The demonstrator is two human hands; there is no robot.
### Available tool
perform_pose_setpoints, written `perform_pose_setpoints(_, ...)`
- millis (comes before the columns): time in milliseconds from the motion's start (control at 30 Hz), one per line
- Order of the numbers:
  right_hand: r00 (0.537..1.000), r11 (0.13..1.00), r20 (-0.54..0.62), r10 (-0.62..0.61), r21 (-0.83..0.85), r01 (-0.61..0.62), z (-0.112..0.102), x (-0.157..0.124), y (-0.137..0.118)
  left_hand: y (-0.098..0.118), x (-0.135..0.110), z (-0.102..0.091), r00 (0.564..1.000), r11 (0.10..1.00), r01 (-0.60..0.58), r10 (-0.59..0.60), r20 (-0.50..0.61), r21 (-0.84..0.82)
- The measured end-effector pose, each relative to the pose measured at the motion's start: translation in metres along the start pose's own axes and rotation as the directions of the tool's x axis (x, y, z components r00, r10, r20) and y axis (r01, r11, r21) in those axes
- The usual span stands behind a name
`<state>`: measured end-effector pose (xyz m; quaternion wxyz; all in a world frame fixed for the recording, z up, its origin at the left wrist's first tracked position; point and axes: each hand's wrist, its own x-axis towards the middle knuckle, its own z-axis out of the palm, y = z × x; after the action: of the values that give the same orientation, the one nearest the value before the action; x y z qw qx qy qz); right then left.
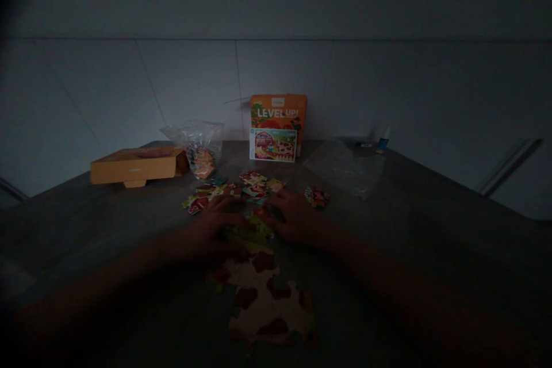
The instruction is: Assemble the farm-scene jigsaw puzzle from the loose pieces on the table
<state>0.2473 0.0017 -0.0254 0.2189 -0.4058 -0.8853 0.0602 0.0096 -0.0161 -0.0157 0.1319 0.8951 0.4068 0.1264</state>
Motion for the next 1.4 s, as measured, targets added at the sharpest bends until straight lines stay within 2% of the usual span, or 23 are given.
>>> perform_pose_setpoints(100,1.0,1.0,0.002,-0.023,0.006,0.023,-0.001,-0.001,0.0,-0.002,0.0,0.002,1.0,1.0,-0.008,0.008,-0.025,-0.005)
perform_pose_setpoints(233,0.998,0.999,0.035,-0.044,0.004,0.044,-0.001,-0.001,0.001,-0.001,-0.001,0.001,1.0,1.0,0.014,-0.014,0.0,-0.019)
perform_pose_setpoints(533,0.999,0.998,0.037,0.008,0.062,-0.01,0.0,-0.001,0.0,-0.004,0.0,0.003,0.999,0.999,-0.017,0.016,-0.03,-0.027)
perform_pose_setpoints(967,0.98,0.97,-0.143,-0.137,0.183,0.162,-0.007,0.0,-0.007,-0.001,0.0,0.002,0.997,0.999,-0.04,0.038,-0.063,-0.031)
perform_pose_setpoints(1033,0.97,0.967,-0.183,-0.158,0.169,0.189,-0.009,0.0,-0.008,-0.001,0.001,0.001,0.995,0.999,-0.044,0.042,-0.093,-0.018)
perform_pose_setpoints(1100,0.957,0.967,-0.237,-0.165,0.151,0.204,-0.01,0.001,-0.009,-0.001,0.003,-0.001,0.985,0.998,-0.045,0.036,-0.17,-0.045)
perform_pose_setpoints(1200,0.945,0.96,-0.298,-0.131,0.2,0.197,-0.01,0.001,-0.011,-0.003,0.004,-0.001,0.947,0.979,-0.073,0.008,-0.32,-0.192)
perform_pose_setpoints(1300,0.963,0.91,-0.267,-0.024,0.393,0.131,-0.008,-0.002,-0.017,-0.003,0.003,0.0,0.917,0.934,-0.124,-0.022,-0.398,-0.336)
perform_pose_setpoints(1400,0.983,0.848,-0.179,0.027,0.525,0.072,-0.006,-0.006,-0.025,0.001,0.002,0.0,0.92,0.908,-0.154,-0.011,-0.391,-0.388)
